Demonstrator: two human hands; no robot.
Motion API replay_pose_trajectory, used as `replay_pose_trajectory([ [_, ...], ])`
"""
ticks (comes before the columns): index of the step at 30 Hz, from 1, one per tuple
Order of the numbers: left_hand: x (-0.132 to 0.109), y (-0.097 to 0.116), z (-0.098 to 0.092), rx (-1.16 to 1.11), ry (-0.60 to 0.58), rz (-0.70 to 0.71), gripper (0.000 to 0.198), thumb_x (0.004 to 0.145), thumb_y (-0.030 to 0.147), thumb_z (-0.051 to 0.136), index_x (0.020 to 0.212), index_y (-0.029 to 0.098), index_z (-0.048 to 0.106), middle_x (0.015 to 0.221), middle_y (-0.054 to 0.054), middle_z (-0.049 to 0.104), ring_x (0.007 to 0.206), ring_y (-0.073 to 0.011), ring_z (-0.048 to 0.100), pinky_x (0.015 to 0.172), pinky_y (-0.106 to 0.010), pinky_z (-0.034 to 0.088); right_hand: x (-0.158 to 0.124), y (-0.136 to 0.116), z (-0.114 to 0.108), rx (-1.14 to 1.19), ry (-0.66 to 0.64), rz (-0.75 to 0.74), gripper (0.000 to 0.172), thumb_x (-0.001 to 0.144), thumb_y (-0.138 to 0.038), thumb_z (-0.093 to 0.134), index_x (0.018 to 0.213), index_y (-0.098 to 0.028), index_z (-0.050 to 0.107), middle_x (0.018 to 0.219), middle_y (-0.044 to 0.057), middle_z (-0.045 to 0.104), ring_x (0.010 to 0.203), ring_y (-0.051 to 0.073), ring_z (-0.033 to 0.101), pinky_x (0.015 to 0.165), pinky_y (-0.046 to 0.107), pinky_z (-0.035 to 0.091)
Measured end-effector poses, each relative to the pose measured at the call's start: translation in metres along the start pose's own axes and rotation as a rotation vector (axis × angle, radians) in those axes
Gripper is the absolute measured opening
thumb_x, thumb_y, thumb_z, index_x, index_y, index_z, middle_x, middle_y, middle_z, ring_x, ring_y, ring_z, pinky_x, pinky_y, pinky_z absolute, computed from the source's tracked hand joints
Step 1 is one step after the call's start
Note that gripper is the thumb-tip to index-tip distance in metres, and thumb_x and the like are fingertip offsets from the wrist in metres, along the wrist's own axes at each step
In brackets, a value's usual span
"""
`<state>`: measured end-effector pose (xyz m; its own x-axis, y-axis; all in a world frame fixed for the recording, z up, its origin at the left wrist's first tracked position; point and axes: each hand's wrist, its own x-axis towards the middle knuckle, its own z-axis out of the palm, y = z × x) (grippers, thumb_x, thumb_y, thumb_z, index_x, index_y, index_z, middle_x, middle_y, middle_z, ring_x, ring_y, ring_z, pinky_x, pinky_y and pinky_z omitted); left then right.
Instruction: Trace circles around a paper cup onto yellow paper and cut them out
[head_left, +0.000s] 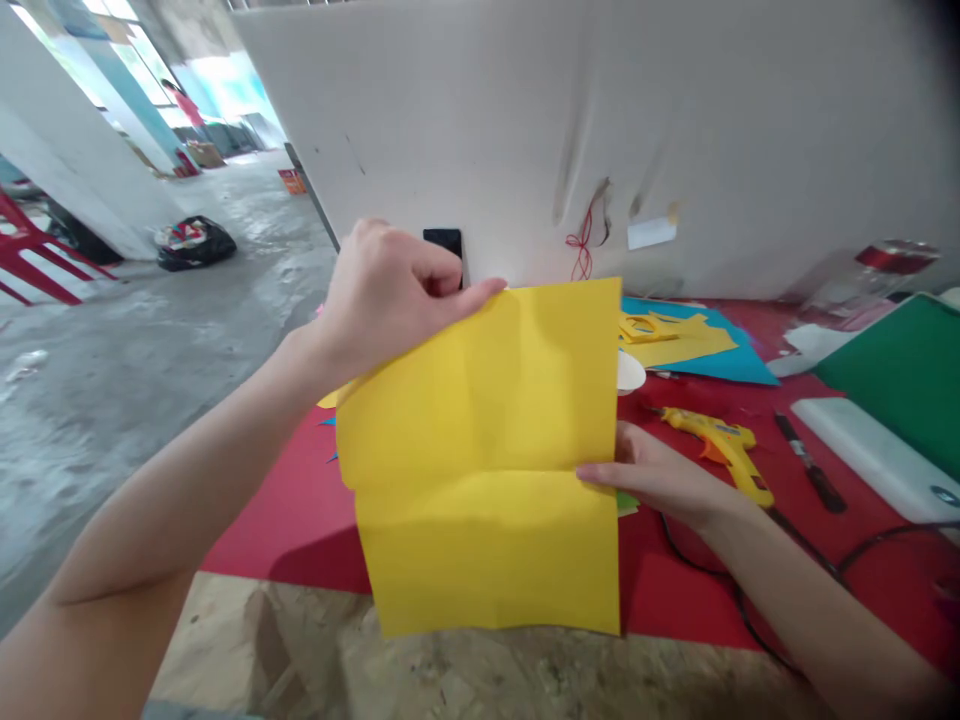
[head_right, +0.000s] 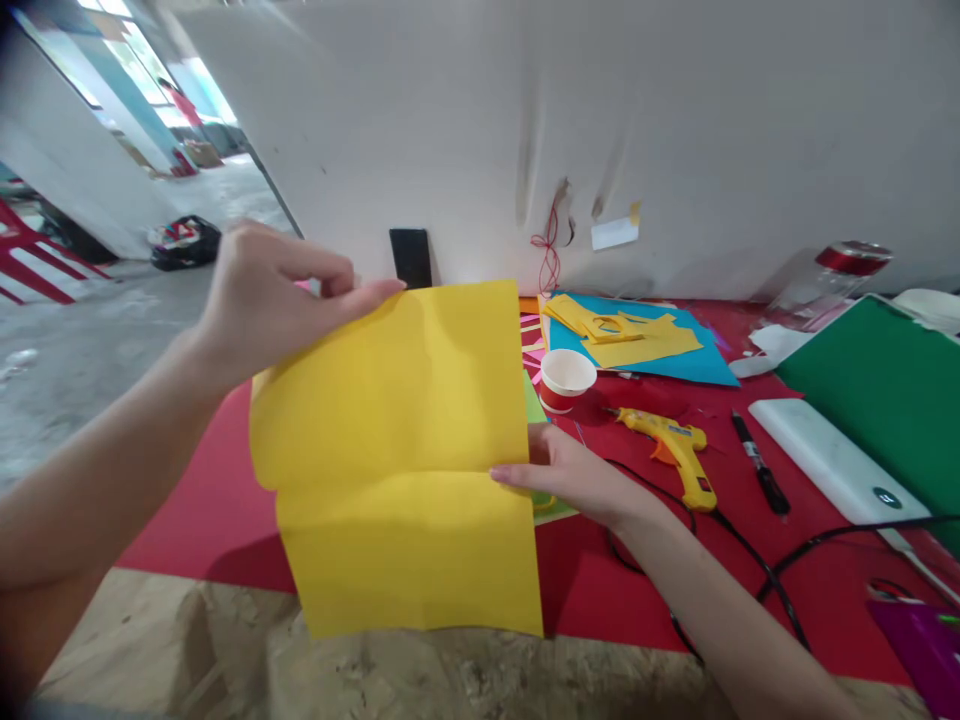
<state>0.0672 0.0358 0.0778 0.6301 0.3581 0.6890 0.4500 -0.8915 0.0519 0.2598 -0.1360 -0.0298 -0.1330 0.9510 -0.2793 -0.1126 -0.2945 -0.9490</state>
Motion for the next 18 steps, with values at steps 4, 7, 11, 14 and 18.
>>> replay_pose_trajectory([
  [4,0.006,-0.016,0.017,0.107,-0.087,-0.005,0.023,0.078,0.035,0.059,0.068,0.014,0.058,0.065,-0.001,0.055,0.06,-0.0133,0.051,0.055,-0.024,0.034,-0.005,-0.009,0.013,0.148,0.01,0.033,0.026,0.075,-0.026,0.066,0.1,-0.02,0.064,0.102,0.004,0.07,0.092,0.018,0.066,0.076,0.025,0.053],
  [7,-0.017,0.011,0.014,-0.022,-0.193,0.183,0.021,0.089,0.023,0.042,0.095,0.015,0.06,0.1,-0.006,0.061,0.091,-0.0177,0.056,0.076,-0.028,0.044,-0.011,-0.02,0.023,0.336,0.06,0.083,0.021,0.08,-0.023,0.06,0.1,-0.023,0.065,0.093,0.001,0.072,0.084,0.017,0.068,0.074,0.026,0.054],
  [11,-0.062,0.067,0.004,-0.284,-0.382,0.294,0.054,0.087,0.048,0.046,0.121,0.006,0.047,0.124,-0.012,0.053,0.117,-0.0241,0.045,0.103,-0.038,0.034,-0.022,-0.036,0.039,0.458,0.173,0.122,0.018,0.083,-0.019,0.057,0.096,-0.024,0.068,0.087,0.001,0.073,0.079,0.015,0.069,0.07,0.02,0.055],
  [14,-0.079,0.086,0.006,-0.318,-0.465,0.158,0.09,0.073,0.07,0.048,0.131,0.003,0.034,0.139,-0.016,0.035,0.129,-0.0291,0.029,0.109,-0.044,0.025,-0.033,-0.04,0.045,0.511,0.205,0.112,0.016,0.08,-0.017,0.061,0.09,-0.026,0.07,0.079,-0.001,0.073,0.072,0.013,0.069,0.065,0.017,0.054],
  [18,-0.077,0.083,0.014,-0.358,-0.429,0.108,0.088,0.07,0.07,0.053,0.132,0.012,0.033,0.143,-0.013,0.028,0.134,-0.0306,0.019,0.109,-0.049,0.022,-0.045,-0.035,0.044,0.443,0.099,0.024,0.028,0.074,-0.024,0.068,0.099,-0.033,0.066,0.088,-0.002,0.072,0.073,0.018,0.069,0.069,0.028,0.058],
])
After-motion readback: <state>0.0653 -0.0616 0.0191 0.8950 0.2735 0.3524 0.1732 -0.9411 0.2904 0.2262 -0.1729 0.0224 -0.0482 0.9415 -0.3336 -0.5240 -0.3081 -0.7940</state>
